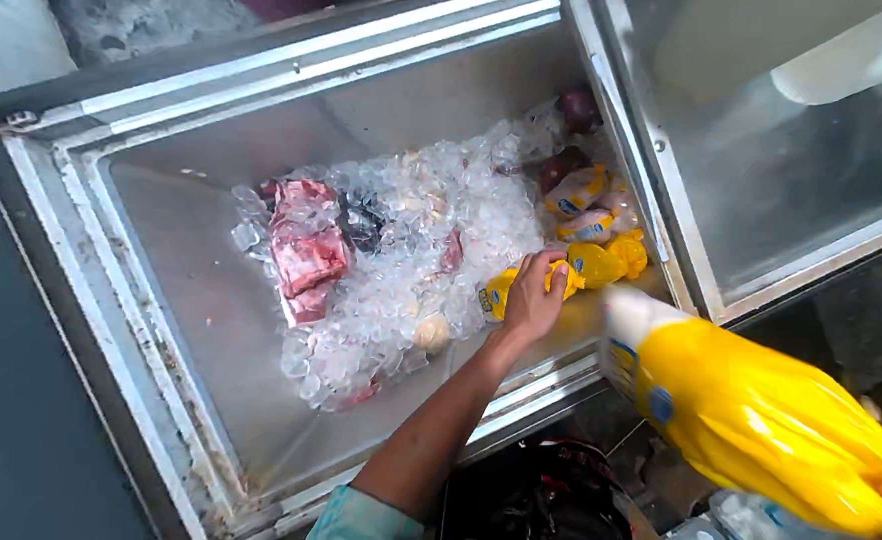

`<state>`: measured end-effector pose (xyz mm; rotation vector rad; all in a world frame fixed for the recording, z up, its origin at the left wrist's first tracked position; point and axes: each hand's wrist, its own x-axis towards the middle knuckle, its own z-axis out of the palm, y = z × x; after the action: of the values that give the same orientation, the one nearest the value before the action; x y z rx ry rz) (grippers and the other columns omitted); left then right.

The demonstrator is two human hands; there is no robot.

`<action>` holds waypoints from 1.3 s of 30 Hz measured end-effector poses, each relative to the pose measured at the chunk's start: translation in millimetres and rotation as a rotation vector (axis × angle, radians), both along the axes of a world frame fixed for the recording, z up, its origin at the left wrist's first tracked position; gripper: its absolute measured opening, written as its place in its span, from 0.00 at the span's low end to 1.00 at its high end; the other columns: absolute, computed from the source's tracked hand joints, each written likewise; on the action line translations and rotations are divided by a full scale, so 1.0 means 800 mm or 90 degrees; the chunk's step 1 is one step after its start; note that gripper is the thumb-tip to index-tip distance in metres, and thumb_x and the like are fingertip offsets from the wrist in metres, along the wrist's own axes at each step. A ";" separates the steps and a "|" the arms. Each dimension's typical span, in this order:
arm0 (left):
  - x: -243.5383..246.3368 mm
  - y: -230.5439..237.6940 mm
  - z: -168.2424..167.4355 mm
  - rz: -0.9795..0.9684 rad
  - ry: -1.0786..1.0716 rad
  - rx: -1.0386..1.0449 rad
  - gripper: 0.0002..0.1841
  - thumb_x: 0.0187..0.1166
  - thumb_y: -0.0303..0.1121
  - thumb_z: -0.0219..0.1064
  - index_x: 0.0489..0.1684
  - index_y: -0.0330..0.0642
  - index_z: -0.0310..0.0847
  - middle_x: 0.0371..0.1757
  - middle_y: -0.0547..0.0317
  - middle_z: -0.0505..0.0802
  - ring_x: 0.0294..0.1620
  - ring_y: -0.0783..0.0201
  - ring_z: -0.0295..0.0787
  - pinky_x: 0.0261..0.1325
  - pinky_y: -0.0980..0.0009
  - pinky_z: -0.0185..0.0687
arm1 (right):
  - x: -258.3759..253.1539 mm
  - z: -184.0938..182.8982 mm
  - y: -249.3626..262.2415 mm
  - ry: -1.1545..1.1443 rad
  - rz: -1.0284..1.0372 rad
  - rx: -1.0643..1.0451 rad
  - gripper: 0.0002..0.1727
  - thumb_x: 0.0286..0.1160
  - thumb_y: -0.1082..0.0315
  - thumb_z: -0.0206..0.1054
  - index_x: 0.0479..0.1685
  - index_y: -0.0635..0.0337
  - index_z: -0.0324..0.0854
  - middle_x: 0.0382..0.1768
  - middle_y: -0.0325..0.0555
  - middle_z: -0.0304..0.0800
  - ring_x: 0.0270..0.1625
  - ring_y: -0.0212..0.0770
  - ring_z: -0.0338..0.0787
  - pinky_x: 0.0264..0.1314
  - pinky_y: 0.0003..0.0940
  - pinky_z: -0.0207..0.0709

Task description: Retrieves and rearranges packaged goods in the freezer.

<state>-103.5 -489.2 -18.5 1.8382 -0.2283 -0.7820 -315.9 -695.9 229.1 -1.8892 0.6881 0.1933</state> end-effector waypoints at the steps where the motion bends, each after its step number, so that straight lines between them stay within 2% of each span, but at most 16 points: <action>1: 0.012 -0.003 0.003 0.024 -0.019 -0.029 0.21 0.92 0.43 0.49 0.73 0.47 0.81 0.68 0.53 0.87 0.65 0.59 0.86 0.67 0.55 0.84 | 0.025 -0.031 0.001 -0.009 0.015 -0.042 0.16 0.90 0.62 0.54 0.46 0.63 0.84 0.38 0.32 0.92 0.42 0.24 0.90 0.49 0.29 0.88; 2: 0.027 -0.006 0.001 0.041 -0.031 -0.046 0.22 0.92 0.42 0.47 0.74 0.48 0.81 0.69 0.52 0.87 0.67 0.58 0.85 0.68 0.53 0.83 | 0.057 -0.068 0.007 -0.010 0.006 -0.074 0.15 0.89 0.59 0.56 0.39 0.53 0.86 0.31 0.24 0.90 0.33 0.19 0.88 0.38 0.23 0.87; 4: 0.067 -0.009 -0.032 0.056 -0.006 -0.039 0.24 0.94 0.44 0.43 0.78 0.49 0.78 0.73 0.48 0.84 0.73 0.51 0.81 0.74 0.46 0.77 | 0.130 -0.149 0.025 0.016 -0.060 -0.031 0.17 0.86 0.63 0.52 0.33 0.51 0.85 0.23 0.24 0.86 0.24 0.20 0.82 0.29 0.21 0.80; 8: 0.133 -0.043 -0.187 0.113 0.141 0.005 0.30 0.95 0.55 0.40 0.75 0.43 0.77 0.70 0.39 0.86 0.72 0.44 0.81 0.72 0.38 0.74 | 0.254 -0.298 0.040 0.108 -0.244 0.101 0.19 0.93 0.63 0.50 0.39 0.65 0.82 0.24 0.38 0.84 0.26 0.31 0.85 0.37 0.31 0.84; 10: 0.135 -0.079 -0.262 0.102 0.151 0.031 0.33 0.93 0.58 0.40 0.80 0.46 0.75 0.77 0.39 0.82 0.79 0.41 0.76 0.78 0.36 0.69 | 0.276 -0.350 0.034 0.160 -0.369 0.203 0.20 0.95 0.58 0.49 0.56 0.68 0.78 0.36 0.47 0.91 0.34 0.38 0.91 0.40 0.34 0.88; 12: 0.117 -0.120 -0.302 0.018 0.114 0.083 0.31 0.91 0.59 0.47 0.86 0.53 0.70 0.88 0.41 0.70 0.87 0.36 0.63 0.83 0.33 0.63 | 0.252 -0.353 0.025 0.153 -0.359 0.275 0.22 0.96 0.60 0.46 0.77 0.64 0.68 0.52 0.52 0.93 0.45 0.43 0.95 0.47 0.38 0.89; 13: 0.103 -0.137 -0.311 -0.029 0.096 0.128 0.33 0.88 0.61 0.54 0.90 0.59 0.65 0.92 0.41 0.61 0.89 0.33 0.59 0.81 0.31 0.63 | 0.222 -0.338 0.022 0.114 -0.277 0.266 0.23 0.95 0.64 0.45 0.81 0.65 0.65 0.56 0.54 0.92 0.50 0.45 0.95 0.52 0.40 0.89; 15: 0.085 -0.162 -0.314 -0.058 0.078 0.185 0.38 0.81 0.64 0.62 0.92 0.64 0.61 0.97 0.43 0.47 0.92 0.28 0.47 0.79 0.23 0.57 | 0.152 -0.294 0.017 -0.012 -0.098 0.168 0.20 0.91 0.64 0.52 0.73 0.66 0.75 0.50 0.51 0.93 0.48 0.45 0.95 0.54 0.41 0.91; 17: 0.077 -0.167 -0.319 -0.055 0.071 0.213 0.39 0.80 0.66 0.61 0.92 0.66 0.58 0.98 0.46 0.44 0.92 0.28 0.45 0.76 0.22 0.58 | 0.079 -0.249 0.016 -0.084 -0.022 0.010 0.14 0.91 0.56 0.56 0.62 0.45 0.84 0.42 0.32 0.95 0.43 0.30 0.94 0.48 0.29 0.91; 19: 0.076 -0.164 -0.326 -0.060 0.043 0.215 0.40 0.81 0.67 0.58 0.94 0.66 0.55 0.98 0.45 0.42 0.91 0.27 0.49 0.77 0.24 0.60 | 0.013 -0.226 0.012 -0.103 -0.049 -0.094 0.13 0.92 0.56 0.55 0.61 0.37 0.84 0.42 0.23 0.94 0.43 0.22 0.93 0.49 0.22 0.89; 22: 0.092 -0.164 -0.323 -0.100 0.038 0.224 0.42 0.83 0.66 0.56 0.95 0.58 0.52 0.97 0.38 0.46 0.91 0.27 0.50 0.81 0.26 0.59 | -0.082 -0.244 0.006 -0.041 -0.225 -0.118 0.12 0.92 0.60 0.56 0.60 0.44 0.84 0.39 0.24 0.93 0.40 0.23 0.91 0.46 0.24 0.89; 25: 0.116 -0.166 -0.327 -0.174 0.027 0.252 0.42 0.84 0.65 0.56 0.94 0.52 0.54 0.93 0.32 0.57 0.91 0.32 0.55 0.85 0.32 0.61 | -0.174 -0.317 -0.010 0.172 -0.334 -0.114 0.16 0.85 0.68 0.56 0.64 0.64 0.81 0.43 0.44 0.93 0.40 0.35 0.93 0.45 0.36 0.92; 28: 0.119 -0.162 -0.308 -0.214 0.058 0.261 0.37 0.85 0.61 0.59 0.91 0.54 0.59 0.83 0.32 0.72 0.78 0.32 0.75 0.68 0.29 0.76 | -0.240 -0.394 -0.041 0.450 -0.294 -0.040 0.21 0.87 0.66 0.57 0.75 0.59 0.77 0.61 0.56 0.90 0.59 0.50 0.92 0.66 0.53 0.84; 30: 0.114 -0.144 -0.279 -0.175 0.109 0.246 0.39 0.87 0.60 0.57 0.96 0.58 0.48 0.89 0.37 0.66 0.80 0.35 0.74 0.70 0.31 0.77 | -0.264 -0.450 -0.067 0.539 -0.282 -0.006 0.23 0.88 0.64 0.56 0.80 0.57 0.73 0.67 0.57 0.86 0.67 0.54 0.88 0.73 0.56 0.78; 34: 0.091 -0.089 -0.165 -0.092 0.090 0.146 0.29 0.92 0.47 0.54 0.91 0.54 0.57 0.82 0.54 0.77 0.65 0.56 0.90 0.60 0.56 0.91 | -0.296 -0.560 -0.117 0.549 -0.328 -0.042 0.28 0.85 0.60 0.60 0.84 0.58 0.70 0.72 0.61 0.83 0.73 0.61 0.83 0.77 0.62 0.73; 39: 0.048 -0.018 -0.007 -0.044 0.014 0.182 0.21 0.95 0.36 0.44 0.81 0.37 0.60 0.64 0.57 0.90 0.52 0.61 0.94 0.54 0.63 0.92 | -0.309 -0.682 -0.146 0.601 -0.268 0.005 0.36 0.81 0.52 0.66 0.82 0.66 0.69 0.75 0.68 0.78 0.78 0.65 0.78 0.79 0.65 0.69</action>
<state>-65.3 -503.4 -23.8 2.0976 -0.1741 -0.9201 -562.9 -812.8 -316.9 -1.5326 1.6818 0.8330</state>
